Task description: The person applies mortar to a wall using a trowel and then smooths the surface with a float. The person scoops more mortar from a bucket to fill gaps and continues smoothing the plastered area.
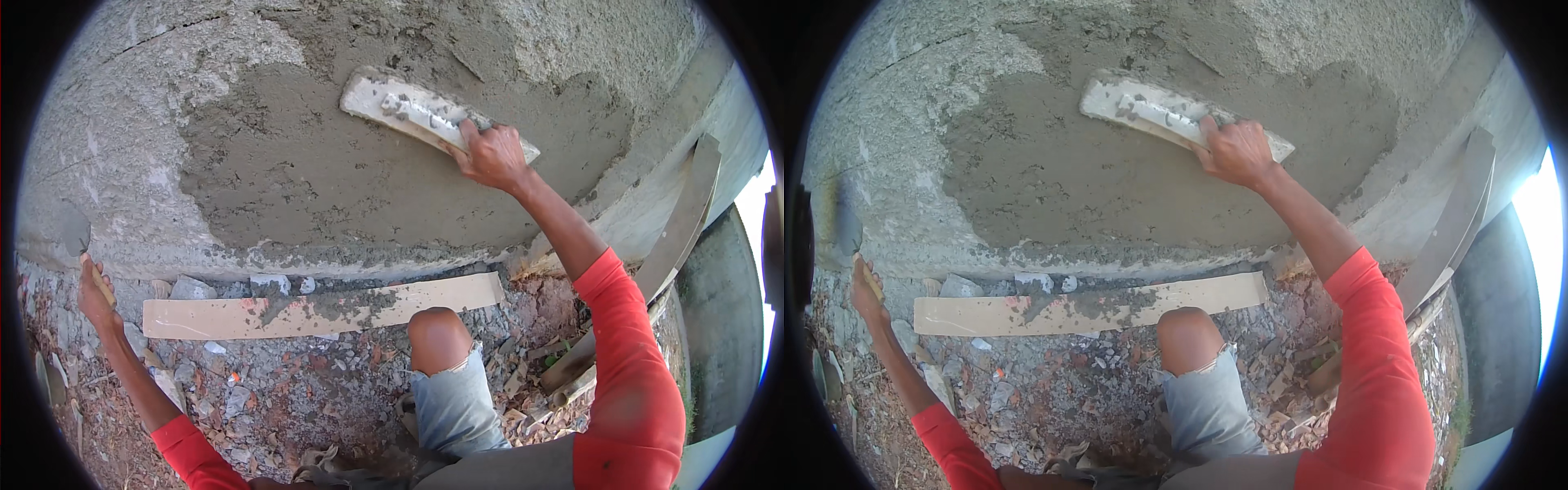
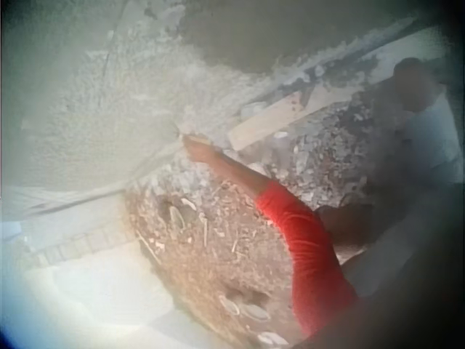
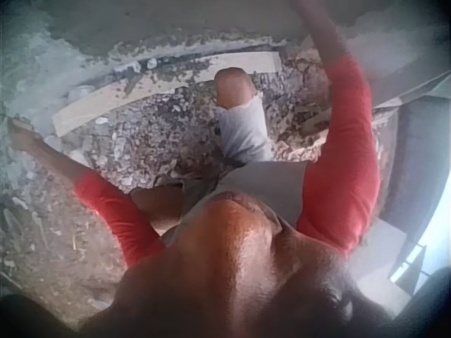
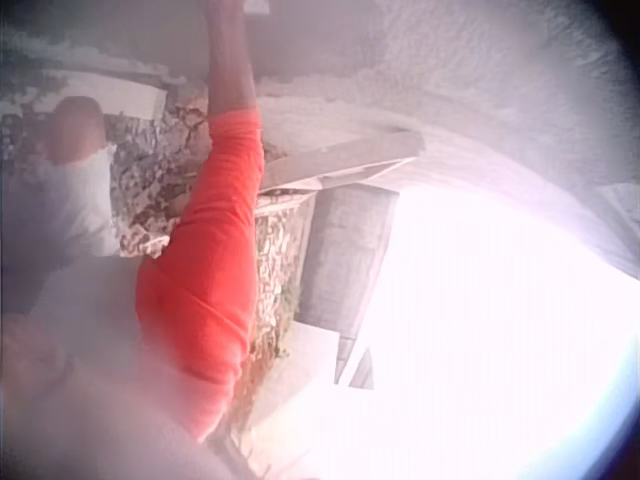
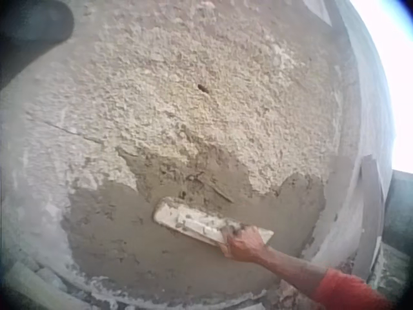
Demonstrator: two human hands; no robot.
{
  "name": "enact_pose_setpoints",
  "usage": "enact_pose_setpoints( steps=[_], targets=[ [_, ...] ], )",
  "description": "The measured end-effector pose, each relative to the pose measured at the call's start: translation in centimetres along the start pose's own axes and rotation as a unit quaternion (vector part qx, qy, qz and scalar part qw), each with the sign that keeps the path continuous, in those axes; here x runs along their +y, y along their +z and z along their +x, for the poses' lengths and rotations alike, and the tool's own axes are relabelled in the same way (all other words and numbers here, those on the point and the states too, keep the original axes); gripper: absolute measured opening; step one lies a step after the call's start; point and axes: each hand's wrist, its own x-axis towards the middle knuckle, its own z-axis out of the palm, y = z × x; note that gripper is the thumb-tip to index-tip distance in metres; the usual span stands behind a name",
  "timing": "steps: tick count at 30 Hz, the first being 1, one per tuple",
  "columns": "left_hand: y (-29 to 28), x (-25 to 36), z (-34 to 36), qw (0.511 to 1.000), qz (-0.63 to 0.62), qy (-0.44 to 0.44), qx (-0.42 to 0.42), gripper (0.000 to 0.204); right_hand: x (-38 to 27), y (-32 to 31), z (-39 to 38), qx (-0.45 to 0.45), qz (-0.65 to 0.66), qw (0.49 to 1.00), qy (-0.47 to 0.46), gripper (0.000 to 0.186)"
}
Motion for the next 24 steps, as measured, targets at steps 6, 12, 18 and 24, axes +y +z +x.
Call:
enact_pose_setpoints(
  steps=[6, 12, 18, 24],
  targets=[
    [-2.6, -1.9, 1.9, 1.0, 0.019, 0.008, 0.018, 0.048, 0.4, -4.7, 6.4, 0.067, -0.004, 0.998, -0.014, 0.043],
    [-0.5, -1.0, 1.2, 0.999, -0.001, -0.03, 0.024, 0.049, 3.7, -2.0, 0.5, 0.029, -0.028, 0.999, -0.012, 0.037],
    [-1.6, -2.6, 1.9, 1.0, 0.001, -0.017, 0.01, 0.052, 0.8, -7.4, 8.2, 0.088, -0.019, 0.996, -0.009, 0.043],
    [-0.2, -0.4, 2.0, 0.999, -0.029, -0.013, 0.021, 0.053, 4.7, -2.4, 2.0, 0.027, -0.045, 0.998, -0.032, 0.046]
  ],
)
